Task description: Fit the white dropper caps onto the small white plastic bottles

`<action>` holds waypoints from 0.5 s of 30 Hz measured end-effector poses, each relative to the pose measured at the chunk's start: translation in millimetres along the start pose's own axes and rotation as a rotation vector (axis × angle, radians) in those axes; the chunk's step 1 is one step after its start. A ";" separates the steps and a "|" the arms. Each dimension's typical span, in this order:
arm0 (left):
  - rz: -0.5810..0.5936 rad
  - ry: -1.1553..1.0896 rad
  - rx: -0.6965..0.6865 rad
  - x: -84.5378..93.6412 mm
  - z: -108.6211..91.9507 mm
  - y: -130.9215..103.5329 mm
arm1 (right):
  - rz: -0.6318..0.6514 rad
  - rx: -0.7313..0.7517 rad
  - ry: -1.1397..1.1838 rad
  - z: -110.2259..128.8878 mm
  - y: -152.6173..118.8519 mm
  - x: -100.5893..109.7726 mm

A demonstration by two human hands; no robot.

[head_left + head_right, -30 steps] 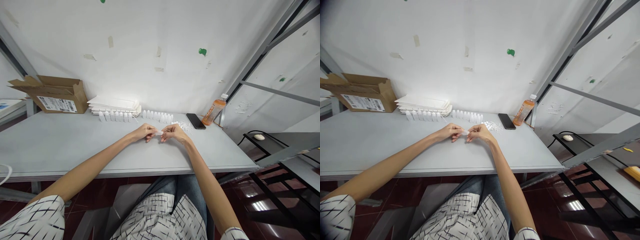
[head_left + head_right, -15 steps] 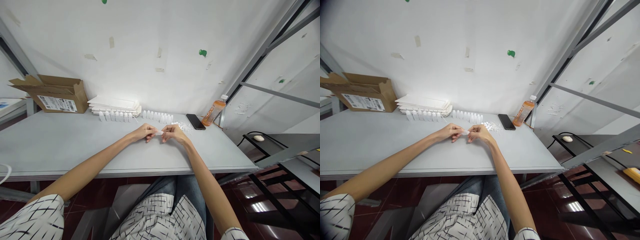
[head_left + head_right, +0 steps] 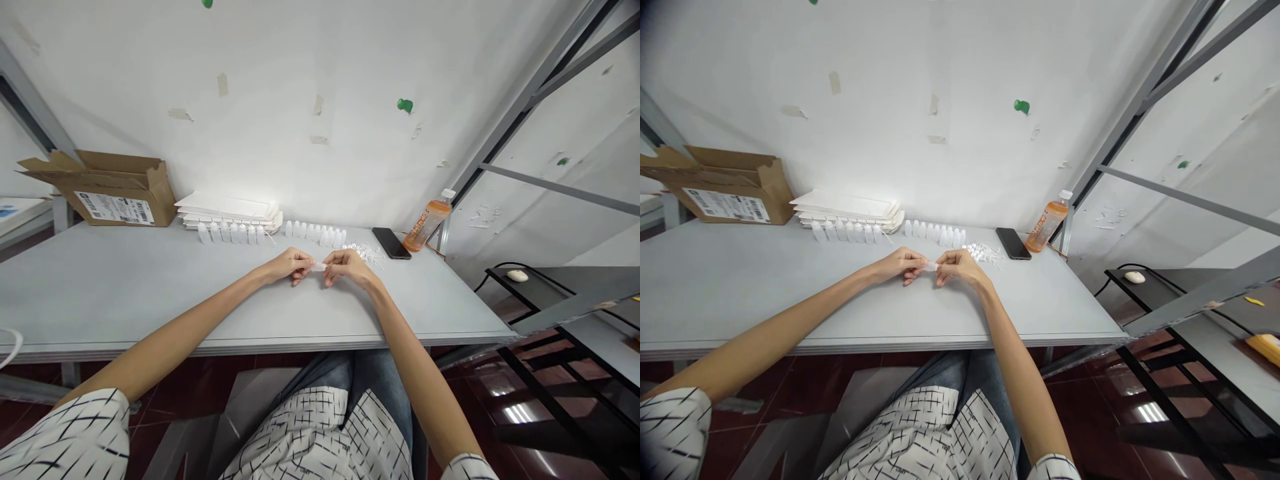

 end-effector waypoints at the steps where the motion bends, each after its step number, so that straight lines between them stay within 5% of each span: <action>1: -0.002 0.006 -0.003 0.2 -0.2 0.0 | 0.001 0.003 -0.001 -0.1 0.2 -0.1; 15: 0.028 0.090 -0.074 -0.7 -1.2 1.5 | -0.040 0.015 0.001 0.4 1.2 0.0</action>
Point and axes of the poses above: each hand's wrist, its own y-axis towards the middle knuckle, its own x-axis out of the back of the hand, z = x × y, the point moved 8 cm from there along y, towards the middle knuckle, and after that the axes turned 2 degrees about z, right-handed, at the moved point
